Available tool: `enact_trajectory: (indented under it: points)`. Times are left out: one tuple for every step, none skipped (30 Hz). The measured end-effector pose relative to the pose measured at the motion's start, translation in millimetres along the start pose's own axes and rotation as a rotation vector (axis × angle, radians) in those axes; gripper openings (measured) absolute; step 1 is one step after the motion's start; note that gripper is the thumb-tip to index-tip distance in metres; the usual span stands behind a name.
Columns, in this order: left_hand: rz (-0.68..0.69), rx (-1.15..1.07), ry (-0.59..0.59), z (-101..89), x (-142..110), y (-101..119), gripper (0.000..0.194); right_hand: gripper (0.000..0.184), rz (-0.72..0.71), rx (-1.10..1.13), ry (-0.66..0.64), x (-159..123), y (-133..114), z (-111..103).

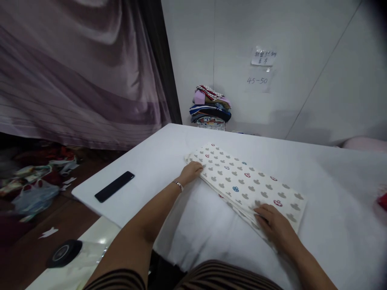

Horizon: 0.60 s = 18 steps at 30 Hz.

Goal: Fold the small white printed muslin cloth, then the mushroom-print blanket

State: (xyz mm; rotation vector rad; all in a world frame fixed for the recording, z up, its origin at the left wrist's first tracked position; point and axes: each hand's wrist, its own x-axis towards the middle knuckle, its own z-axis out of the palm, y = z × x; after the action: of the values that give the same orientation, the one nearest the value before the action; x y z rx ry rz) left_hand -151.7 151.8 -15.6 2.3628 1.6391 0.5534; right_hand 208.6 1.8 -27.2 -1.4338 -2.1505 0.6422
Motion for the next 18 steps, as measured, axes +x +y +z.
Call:
enact_trajectory:
  points:
    - [-0.008,-0.036,-0.002,-1.8,-3,1,0.024,0.028,0.009,0.004,0.001,-1,0,-2]
    - [-0.019,-0.066,-0.009,-3.8,-7,1,0.025,0.028,0.019,0.013,0.017,-1,0,-3]
    - [-0.029,-0.083,-0.021,-5.7,-11,1,0.026,0.027,0.029,0.025,0.043,-2,0,-4]
    - [-0.034,-0.085,-0.039,-7.3,-14,1,0.030,0.026,0.040,0.036,0.072,-2,1,-6]
    - [-0.027,-0.074,-0.062,-8.3,-18,1,0.034,0.025,0.056,0.044,0.097,-2,1,-6]
    - [-0.009,-0.057,-0.081,-8.7,-20,0,0.038,0.024,0.076,0.049,0.119,-2,1,-7]
    - [0.014,-0.039,-0.088,-8.4,-22,-1,0.040,0.024,0.096,0.054,0.136,-2,0,-7]
    - [0.036,-0.025,-0.083,-7.6,-22,-2,0.041,0.025,0.111,0.065,0.148,-2,-2,-6]
    - [0.049,-0.016,-0.066,-6.6,-22,-3,0.040,0.025,0.119,0.080,0.155,-2,-3,-5]
    - [0.050,-0.010,-0.043,-5.6,-21,-4,0.039,0.026,0.117,0.097,0.156,-2,-6,-4]
    - [0.044,-0.006,-0.021,-5.1,-19,-4,0.037,0.027,0.108,0.113,0.150,-2,-8,-2]
    - [0.038,-0.001,-0.010,-5.3,-18,-4,0.034,0.027,0.099,0.122,0.137,-2,-11,-1]
    - [0.036,0.006,-0.011,-6.5,-17,-4,0.032,0.028,0.093,0.123,0.111,-4,-14,-1]
    - [0.038,0.014,-0.018,-9.0,-16,-3,0.029,0.029,0.091,0.117,0.081,-6,-16,-1]
    - [0.042,0.021,-0.026,-12.7,-17,-2,0.026,0.029,0.093,0.106,0.044,-9,-19,-2]
    - [0.050,0.028,-0.034,-17.6,-19,-2,0.024,0.030,0.100,0.093,0.005,-12,-22,-4]
    - [0.063,0.036,-0.041,-23.5,-22,0,0.022,0.031,0.108,0.082,-0.038,-17,-25,-8]
    - [0.081,0.048,-0.048,-30.1,-27,1,0.020,0.031,0.117,0.076,-0.084,-22,-29,-12]
